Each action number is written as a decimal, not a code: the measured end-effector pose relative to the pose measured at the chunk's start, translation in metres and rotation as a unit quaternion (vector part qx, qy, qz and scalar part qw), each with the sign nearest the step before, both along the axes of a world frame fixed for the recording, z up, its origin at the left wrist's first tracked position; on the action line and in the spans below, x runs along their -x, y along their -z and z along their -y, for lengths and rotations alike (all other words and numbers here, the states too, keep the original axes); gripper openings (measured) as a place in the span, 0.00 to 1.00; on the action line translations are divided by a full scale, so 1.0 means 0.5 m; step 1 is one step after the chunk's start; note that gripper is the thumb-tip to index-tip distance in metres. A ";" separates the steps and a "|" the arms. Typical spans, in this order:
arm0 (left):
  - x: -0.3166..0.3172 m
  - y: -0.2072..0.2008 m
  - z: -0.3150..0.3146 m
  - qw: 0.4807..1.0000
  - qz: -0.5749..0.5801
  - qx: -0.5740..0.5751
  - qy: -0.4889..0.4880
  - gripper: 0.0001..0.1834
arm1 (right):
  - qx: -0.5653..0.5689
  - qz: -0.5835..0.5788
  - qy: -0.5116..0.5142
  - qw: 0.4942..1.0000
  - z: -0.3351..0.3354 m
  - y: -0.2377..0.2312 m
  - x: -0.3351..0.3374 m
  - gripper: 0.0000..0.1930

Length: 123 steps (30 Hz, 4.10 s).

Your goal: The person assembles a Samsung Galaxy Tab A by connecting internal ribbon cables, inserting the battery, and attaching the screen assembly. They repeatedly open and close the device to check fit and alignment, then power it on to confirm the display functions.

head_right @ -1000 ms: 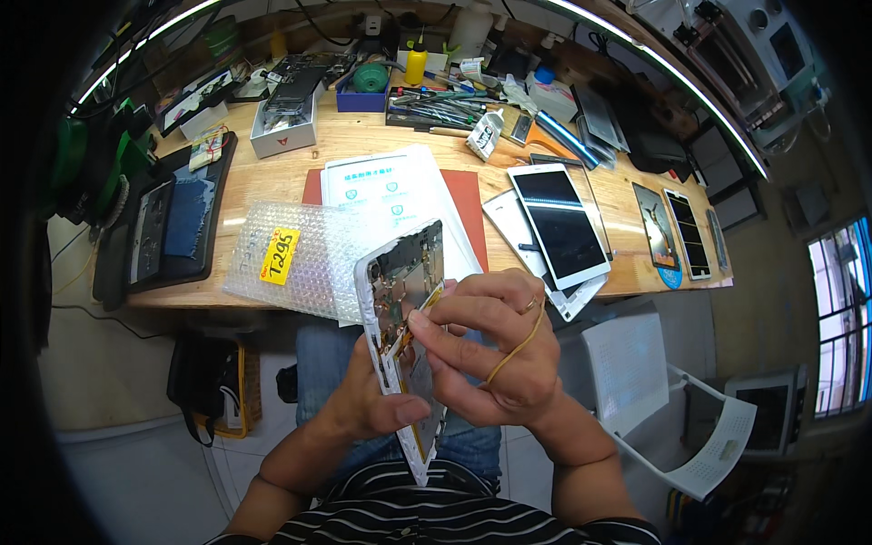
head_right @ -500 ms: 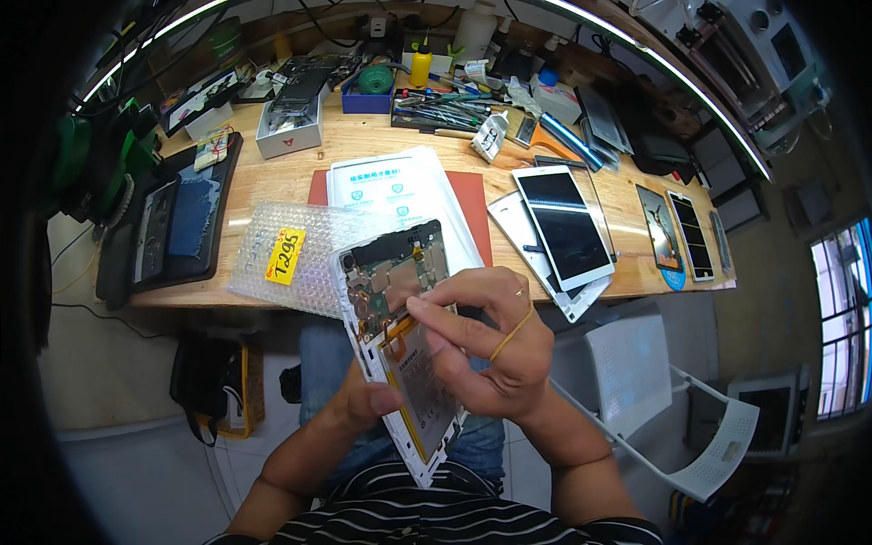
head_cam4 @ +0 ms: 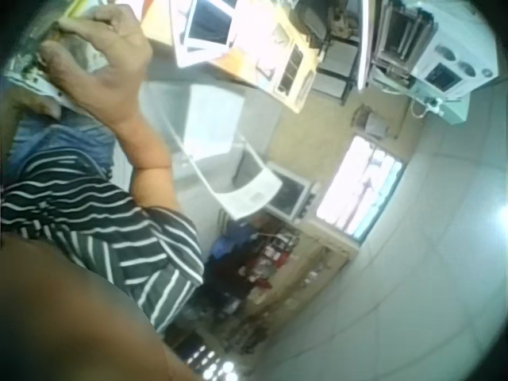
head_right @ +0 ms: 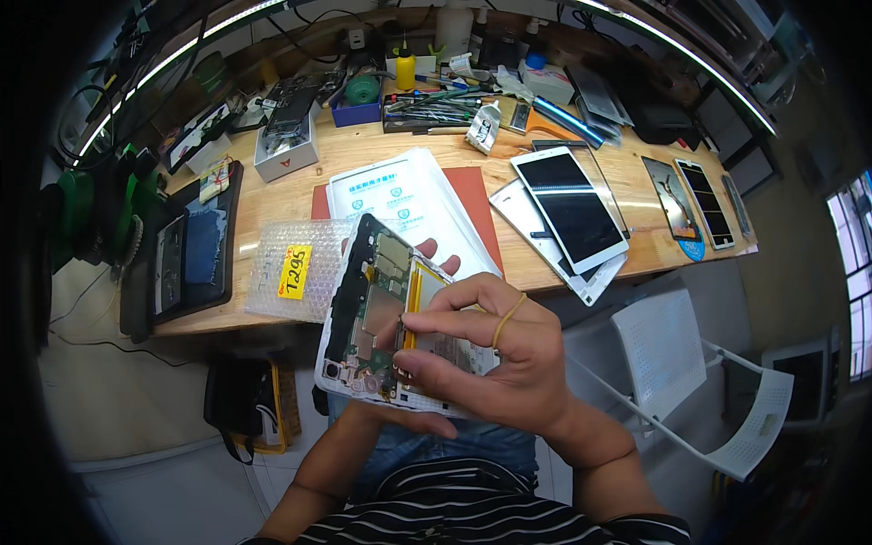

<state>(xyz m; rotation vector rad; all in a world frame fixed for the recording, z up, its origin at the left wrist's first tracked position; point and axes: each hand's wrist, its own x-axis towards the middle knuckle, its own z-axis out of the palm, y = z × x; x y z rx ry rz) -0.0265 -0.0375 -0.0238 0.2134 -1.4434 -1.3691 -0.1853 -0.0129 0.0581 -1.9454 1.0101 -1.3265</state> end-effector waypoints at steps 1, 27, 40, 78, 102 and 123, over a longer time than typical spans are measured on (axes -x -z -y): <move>0.001 -0.001 -0.002 0.999 0.010 -0.030 0.008 0.65 | 0.001 -0.001 0.005 1.000 -0.002 -0.001 0.000 0.18; 0.014 0.003 0.018 0.997 -0.013 -0.072 0.024 0.54 | 0.012 -0.008 0.002 1.000 0.001 0.007 0.017 0.15; 0.051 -0.005 0.026 0.952 -0.145 -0.268 0.012 0.56 | 0.056 -0.103 0.082 0.990 -0.030 -0.019 0.008 0.16; 0.124 -0.108 -0.022 0.955 -0.060 -0.278 -0.083 0.73 | 0.122 -0.101 0.177 0.971 -0.095 -0.023 0.046 0.11; 0.111 -0.096 -0.019 0.969 -0.070 -0.219 -0.091 0.58 | -0.020 -0.027 0.091 0.995 -0.106 -0.039 0.088 0.09; 0.098 -0.020 0.017 0.968 0.121 0.099 -0.198 0.32 | 0.061 -0.163 0.199 0.964 -0.097 -0.059 0.059 0.08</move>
